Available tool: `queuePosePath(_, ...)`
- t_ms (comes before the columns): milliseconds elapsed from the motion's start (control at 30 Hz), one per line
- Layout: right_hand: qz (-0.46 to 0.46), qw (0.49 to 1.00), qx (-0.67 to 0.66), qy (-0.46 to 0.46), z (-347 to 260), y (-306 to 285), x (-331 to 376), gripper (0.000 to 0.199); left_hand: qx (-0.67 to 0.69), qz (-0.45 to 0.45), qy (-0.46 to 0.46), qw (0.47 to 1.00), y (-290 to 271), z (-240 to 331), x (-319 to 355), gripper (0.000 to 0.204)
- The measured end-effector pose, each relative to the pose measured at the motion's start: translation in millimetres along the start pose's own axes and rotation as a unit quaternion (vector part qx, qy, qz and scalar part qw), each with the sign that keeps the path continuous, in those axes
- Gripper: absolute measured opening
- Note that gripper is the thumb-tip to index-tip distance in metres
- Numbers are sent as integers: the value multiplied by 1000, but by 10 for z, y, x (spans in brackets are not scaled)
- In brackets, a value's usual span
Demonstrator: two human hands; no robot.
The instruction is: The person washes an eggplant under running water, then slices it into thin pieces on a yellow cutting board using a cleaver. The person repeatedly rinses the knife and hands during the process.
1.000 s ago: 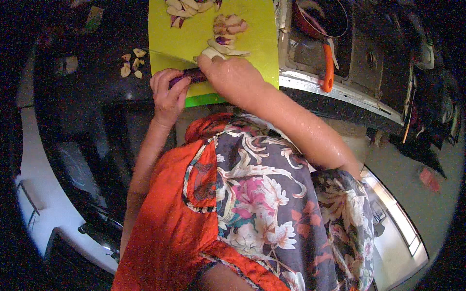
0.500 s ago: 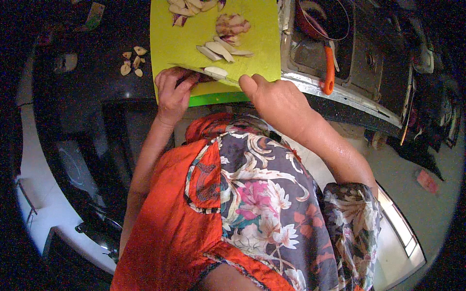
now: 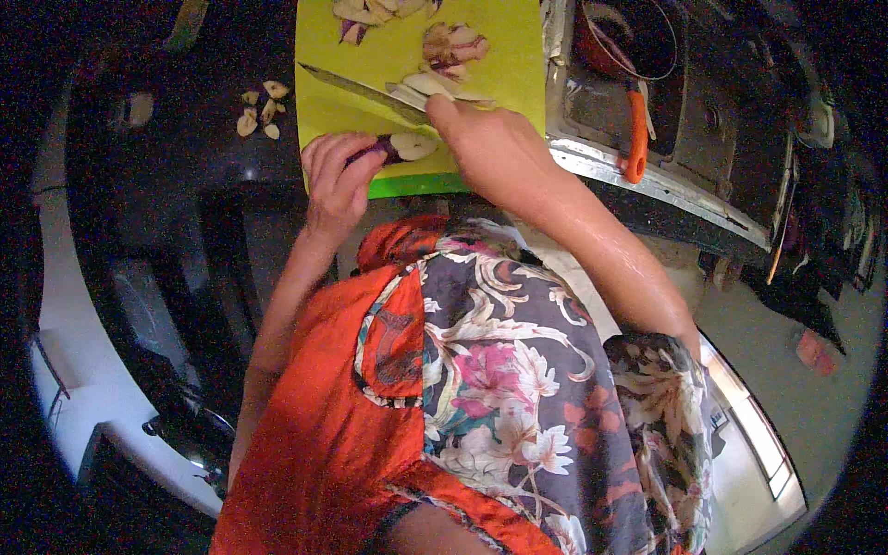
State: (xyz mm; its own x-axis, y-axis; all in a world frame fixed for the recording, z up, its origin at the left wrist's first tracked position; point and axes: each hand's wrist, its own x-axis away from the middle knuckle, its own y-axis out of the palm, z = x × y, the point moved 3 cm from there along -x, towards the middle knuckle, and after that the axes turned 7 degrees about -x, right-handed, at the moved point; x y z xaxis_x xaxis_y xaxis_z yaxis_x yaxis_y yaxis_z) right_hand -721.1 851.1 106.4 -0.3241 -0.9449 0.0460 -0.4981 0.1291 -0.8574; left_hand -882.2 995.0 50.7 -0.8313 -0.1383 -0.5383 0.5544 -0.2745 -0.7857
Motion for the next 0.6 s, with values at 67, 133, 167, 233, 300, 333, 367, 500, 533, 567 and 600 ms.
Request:
queuePosePath(67,-28,1000,12,-3,-76,-129,152,21,5,10,-14,1000,34,2,-55,30)
queuePosePath(133,-49,998,38,-14,-100,-194,280,21,-3,7,0,1000,38,-12,-102,29)
queuePosePath(167,-58,997,49,-15,-104,-213,328,21,-7,4,7,1000,50,-17,-119,28)
queuePosePath(233,-76,994,71,-18,-119,-249,412,20,-16,26,22,999,65,-19,-138,26)
queuePosePath(300,-73,994,73,-20,-118,-236,449,20,-22,35,26,999,81,-17,-138,24)
queuePosePath(333,-69,995,71,-22,-106,-196,441,21,-24,34,23,999,81,-15,-145,24)
queuePosePath(367,-62,995,69,-21,-93,-158,444,21,-24,33,22,999,87,-7,-155,23)
queuePosePath(500,-41,998,50,-13,-160,106,145,24,-35,15,20,999,104,-7,-153,24)
queuePosePath(533,-35,998,47,-13,-180,173,37,23,-35,16,26,999,120,-14,-113,24)
queuePosePath(567,-30,998,45,-13,-183,208,-52,22,-35,19,32,999,123,-21,-86,25)
queuePosePath(600,-24,999,33,-21,-177,201,-116,21,-30,21,40,999,112,-20,-84,25)
